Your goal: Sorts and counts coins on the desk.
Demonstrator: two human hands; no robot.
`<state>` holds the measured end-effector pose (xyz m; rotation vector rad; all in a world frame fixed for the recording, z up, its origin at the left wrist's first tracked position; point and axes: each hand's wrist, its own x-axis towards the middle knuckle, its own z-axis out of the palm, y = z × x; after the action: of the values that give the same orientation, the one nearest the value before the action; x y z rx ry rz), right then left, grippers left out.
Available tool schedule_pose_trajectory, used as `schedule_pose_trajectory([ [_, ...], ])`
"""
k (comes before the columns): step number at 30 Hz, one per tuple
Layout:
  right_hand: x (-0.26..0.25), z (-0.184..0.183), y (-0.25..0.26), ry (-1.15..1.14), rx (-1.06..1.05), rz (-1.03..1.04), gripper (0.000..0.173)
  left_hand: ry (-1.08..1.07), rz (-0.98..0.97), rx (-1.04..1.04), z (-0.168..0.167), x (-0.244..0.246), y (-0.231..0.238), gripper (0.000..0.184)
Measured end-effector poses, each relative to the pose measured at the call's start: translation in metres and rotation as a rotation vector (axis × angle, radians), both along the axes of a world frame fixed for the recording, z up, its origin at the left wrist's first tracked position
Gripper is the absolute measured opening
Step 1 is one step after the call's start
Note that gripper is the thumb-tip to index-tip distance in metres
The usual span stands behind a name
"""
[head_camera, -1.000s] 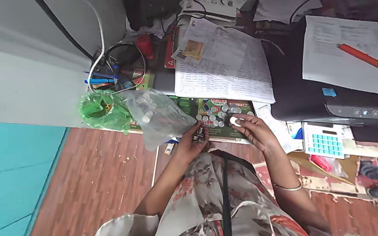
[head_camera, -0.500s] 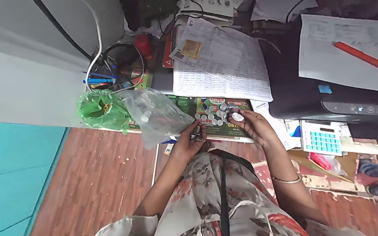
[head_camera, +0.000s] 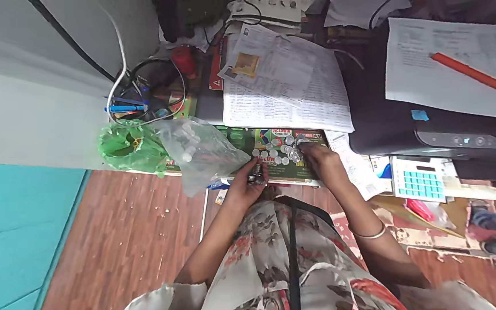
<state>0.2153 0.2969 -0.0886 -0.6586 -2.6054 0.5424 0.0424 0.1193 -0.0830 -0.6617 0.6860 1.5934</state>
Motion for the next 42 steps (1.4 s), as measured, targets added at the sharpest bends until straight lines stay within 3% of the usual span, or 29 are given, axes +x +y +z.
schedule_pose_trajectory([
  [3,0.007,0.004,0.004,0.097,-0.155,-0.129,0.019,-0.005,0.002,0.006,0.0,-0.001,0.001,0.021],
  [8,0.01,0.027,0.011,0.48,-1.067,-0.5,0.018,-0.019,0.028,0.016,-0.005,0.0,0.001,0.021],
  [11,0.013,0.032,0.015,0.569,-1.326,-0.513,0.027,-0.008,0.022,0.013,-0.004,0.0,0.003,0.021],
  [16,0.021,0.029,0.014,0.526,-1.315,-0.445,0.033,-0.012,0.007,0.018,-0.004,-0.001,0.002,0.023],
  [22,0.014,0.025,0.014,0.446,-1.23,-0.464,0.024,-0.06,0.024,0.034,-0.003,-0.003,0.001,0.022],
  [24,0.011,0.018,0.013,0.33,-0.933,-0.428,0.02,-0.067,0.029,0.038,-0.003,-0.003,0.001,0.023],
  [27,0.01,0.006,0.011,0.111,-0.255,-0.257,0.019,-0.074,0.035,0.04,-0.002,-0.003,0.0,0.022],
  [30,0.01,0.005,0.008,0.028,-0.058,-0.15,0.019,-0.081,0.029,0.042,-0.002,-0.004,0.0,0.023],
  [33,0.019,0.007,0.011,0.122,-0.264,-0.277,0.02,-0.079,0.029,0.037,-0.003,-0.004,0.0,0.023],
  [37,0.019,0.024,0.014,0.488,-1.003,-0.529,0.02,-0.033,0.018,0.063,-0.007,-0.003,-0.001,0.023],
  [39,0.02,0.03,0.016,0.61,-1.254,-0.569,0.022,-0.016,0.009,0.063,-0.007,-0.003,-0.001,0.024],
  [42,0.023,0.031,0.017,0.674,-1.395,-0.543,0.026,-0.002,0.0,0.065,-0.008,-0.002,0.0,0.025],
])
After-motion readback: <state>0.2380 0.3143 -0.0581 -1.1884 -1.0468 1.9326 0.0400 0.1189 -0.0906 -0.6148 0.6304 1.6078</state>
